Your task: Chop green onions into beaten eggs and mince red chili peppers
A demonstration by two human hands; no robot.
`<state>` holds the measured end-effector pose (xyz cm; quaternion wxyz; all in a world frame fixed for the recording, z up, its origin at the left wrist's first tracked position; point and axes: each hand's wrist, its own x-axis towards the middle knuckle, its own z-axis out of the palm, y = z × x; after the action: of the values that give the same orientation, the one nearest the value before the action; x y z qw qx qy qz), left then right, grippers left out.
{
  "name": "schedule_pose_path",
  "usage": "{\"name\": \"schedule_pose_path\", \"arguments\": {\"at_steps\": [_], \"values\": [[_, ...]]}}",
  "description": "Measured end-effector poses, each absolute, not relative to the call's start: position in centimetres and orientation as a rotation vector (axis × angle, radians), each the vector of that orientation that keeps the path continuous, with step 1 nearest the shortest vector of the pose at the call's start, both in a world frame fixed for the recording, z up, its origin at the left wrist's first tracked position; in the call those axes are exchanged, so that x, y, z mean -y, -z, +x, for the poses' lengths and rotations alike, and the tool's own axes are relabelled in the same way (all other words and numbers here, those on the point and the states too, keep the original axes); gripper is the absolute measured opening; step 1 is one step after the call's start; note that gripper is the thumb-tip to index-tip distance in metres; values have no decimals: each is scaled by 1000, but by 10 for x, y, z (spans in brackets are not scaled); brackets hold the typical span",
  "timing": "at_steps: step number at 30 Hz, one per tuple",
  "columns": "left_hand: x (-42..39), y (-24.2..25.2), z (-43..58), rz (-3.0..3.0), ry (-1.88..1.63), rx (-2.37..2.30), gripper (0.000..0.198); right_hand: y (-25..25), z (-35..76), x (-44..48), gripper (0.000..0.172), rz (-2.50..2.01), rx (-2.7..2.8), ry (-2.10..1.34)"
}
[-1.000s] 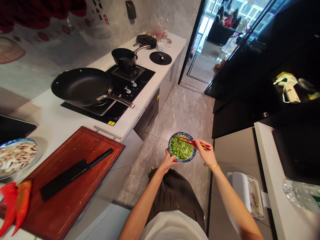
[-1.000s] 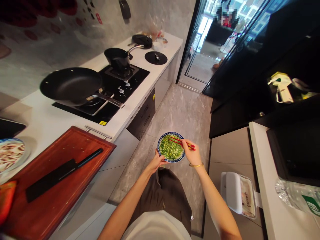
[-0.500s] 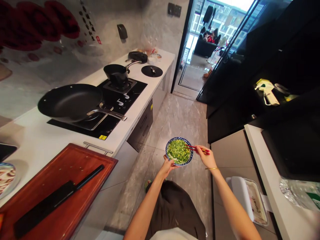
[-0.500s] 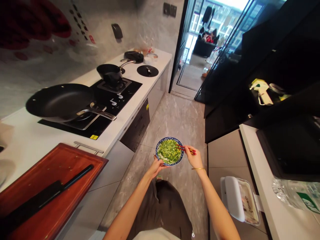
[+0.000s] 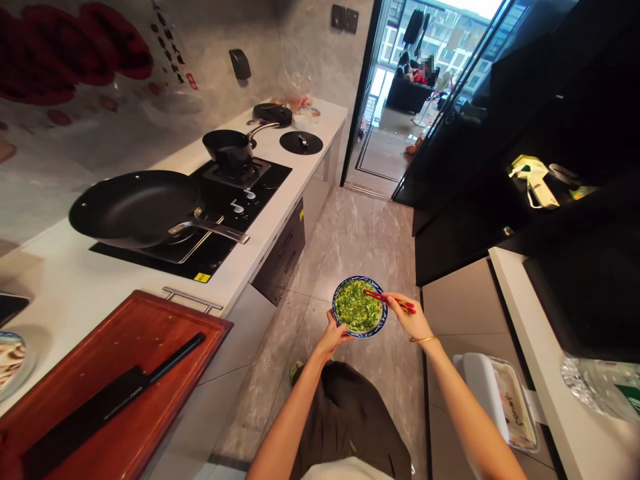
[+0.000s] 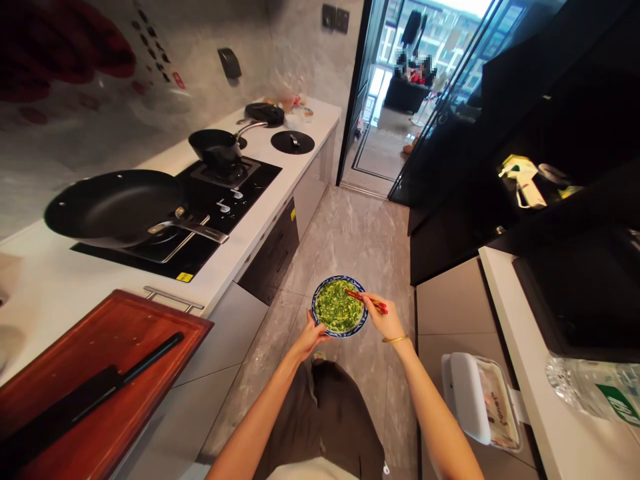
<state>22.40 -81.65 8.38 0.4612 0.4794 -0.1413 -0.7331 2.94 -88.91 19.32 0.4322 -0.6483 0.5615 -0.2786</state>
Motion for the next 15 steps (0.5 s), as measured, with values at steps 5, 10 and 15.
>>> {"name": "schedule_pose_path", "arguments": {"at_steps": [5,10,15], "values": [[811,-86,226,1180,1802,355,49,-199,49,871,33,-1634,-1202,528],[803,-85,236,1181,1785,373,48,-209,33,878,41,-1427,-1293,602],[796,-89,235,1216,1824,397,51,-217,58,901,41,-1656,-1537,728]]}}
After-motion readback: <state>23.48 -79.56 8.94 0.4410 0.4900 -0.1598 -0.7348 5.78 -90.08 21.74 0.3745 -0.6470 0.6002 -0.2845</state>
